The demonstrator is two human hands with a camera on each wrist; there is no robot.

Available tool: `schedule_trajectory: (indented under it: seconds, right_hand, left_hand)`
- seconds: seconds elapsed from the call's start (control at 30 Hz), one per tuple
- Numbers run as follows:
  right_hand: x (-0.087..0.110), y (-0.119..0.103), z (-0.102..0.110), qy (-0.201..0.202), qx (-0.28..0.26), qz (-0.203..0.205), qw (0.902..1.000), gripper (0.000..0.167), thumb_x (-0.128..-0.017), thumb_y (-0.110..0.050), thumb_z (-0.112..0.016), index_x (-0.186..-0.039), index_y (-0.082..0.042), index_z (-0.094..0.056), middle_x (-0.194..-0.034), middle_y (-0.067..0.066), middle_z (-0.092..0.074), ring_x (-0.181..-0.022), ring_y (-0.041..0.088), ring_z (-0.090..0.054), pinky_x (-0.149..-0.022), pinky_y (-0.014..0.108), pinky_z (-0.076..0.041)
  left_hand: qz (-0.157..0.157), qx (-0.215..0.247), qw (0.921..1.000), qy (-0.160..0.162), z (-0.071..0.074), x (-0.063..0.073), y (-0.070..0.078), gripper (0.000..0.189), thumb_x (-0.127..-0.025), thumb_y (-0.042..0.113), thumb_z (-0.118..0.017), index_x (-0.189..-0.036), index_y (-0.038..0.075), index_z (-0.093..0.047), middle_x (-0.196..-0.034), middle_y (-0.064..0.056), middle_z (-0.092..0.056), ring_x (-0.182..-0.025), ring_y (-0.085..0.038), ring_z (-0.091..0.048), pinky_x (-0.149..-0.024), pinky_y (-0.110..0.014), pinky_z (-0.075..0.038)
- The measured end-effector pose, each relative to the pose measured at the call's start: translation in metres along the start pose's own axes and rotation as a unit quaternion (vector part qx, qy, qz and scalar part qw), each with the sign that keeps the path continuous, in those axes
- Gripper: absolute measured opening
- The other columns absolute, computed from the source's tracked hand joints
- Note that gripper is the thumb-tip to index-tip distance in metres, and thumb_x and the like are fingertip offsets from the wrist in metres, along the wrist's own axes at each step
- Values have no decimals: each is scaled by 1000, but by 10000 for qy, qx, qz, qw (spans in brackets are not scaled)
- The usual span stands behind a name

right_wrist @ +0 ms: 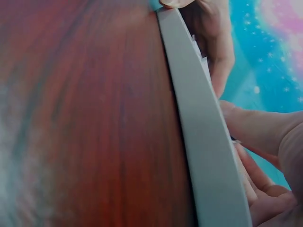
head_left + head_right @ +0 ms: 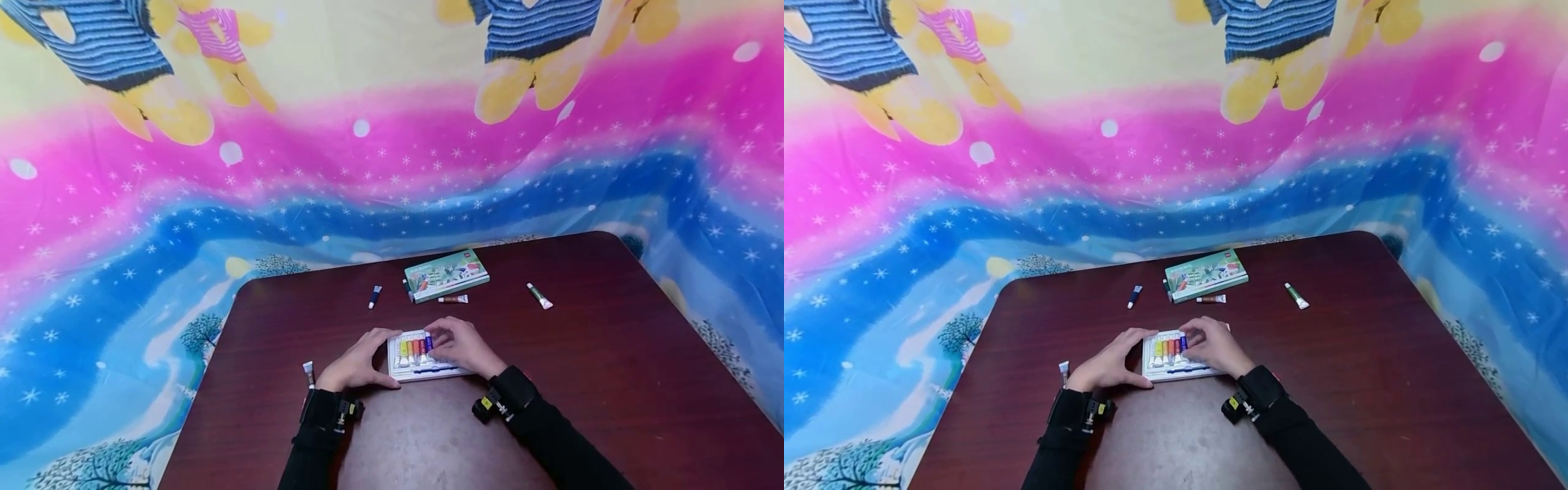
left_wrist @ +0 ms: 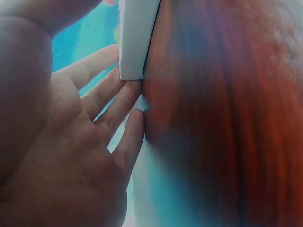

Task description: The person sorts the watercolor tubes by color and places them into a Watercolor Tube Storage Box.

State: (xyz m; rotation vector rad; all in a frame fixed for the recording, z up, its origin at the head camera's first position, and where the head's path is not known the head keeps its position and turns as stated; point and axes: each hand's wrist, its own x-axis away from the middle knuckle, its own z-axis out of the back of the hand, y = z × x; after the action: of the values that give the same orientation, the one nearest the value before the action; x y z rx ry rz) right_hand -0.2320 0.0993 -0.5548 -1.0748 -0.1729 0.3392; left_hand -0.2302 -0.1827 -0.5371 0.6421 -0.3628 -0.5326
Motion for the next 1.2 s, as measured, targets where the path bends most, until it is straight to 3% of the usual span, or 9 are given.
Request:
schedule_trajectory:
  seconds: [0.23, 0.4, 0.63, 0.97, 1.07, 1.2]
  right_hand:
    - [-1, -3, 2, -158, 585, 122, 9981, 48, -81, -8, -89, -127, -5, -74, -88, -2, -69, -78, 7, -65, -71, 22, -56]
    - [0, -5, 6, -363, 666, 137, 9970, 54, -81, -10, -89, -131, -4, -72, -86, -2, -70, -77, 5, -67, -71, 22, -57]
    - [3, -7, 5, -310, 906, 72, 9954, 52, -82, -12, -88, -131, -8, -72, -84, -4, -67, -74, 5, -62, -66, 21, -53]
    - [5, -22, 3, -293, 1945, -277, 9801, 48, -84, -22, -87, -130, -16, -74, -67, -9, -58, -65, 9, -50, -66, 27, -39]
    - [5, -23, 3, -333, 2124, -253, 9763, 45, -84, -24, -87, -127, -16, -76, -72, -7, -64, -67, 9, -51, -69, 28, -39]
    - [4, -21, 3, -327, 2122, -149, 9766, 42, -84, -23, -88, -123, -14, -78, -92, -1, -76, -73, 9, -53, -67, 26, -42]
  left_hand:
    - [-30, -33, 10000, 4, 0, -1, -2, 98, -77, 49, -90, -159, 27, -40, -156, -2, -44, -140, -23, -41, -115, -53, -42]
    - [-25, 1, 10000, 21, -1, -1, -2, 98, -78, 48, -90, -159, 27, -40, -156, -2, -43, -141, -23, -41, -114, -54, -42]
    - [15, 16, 10000, 19, -1, -1, 0, 97, -78, 47, -91, -159, 28, -41, -156, -2, -43, -141, -23, -41, -115, -53, -42]
    - [1, 4, 10000, 25, 0, 0, 1, 97, -78, 47, -90, -159, 26, -41, -155, -3, -44, -140, -25, -41, -115, -55, -41]
    - [-18, -4, 10000, 14, 0, 0, 1, 97, -78, 47, -90, -159, 26, -41, -155, -3, -44, -140, -24, -41, -115, -54, -41]
    - [-35, 35, 10000, 27, 0, 1, 3, 97, -78, 46, -91, -159, 24, -41, -155, -4, -44, -141, -25, -41, -115, -55, -41]
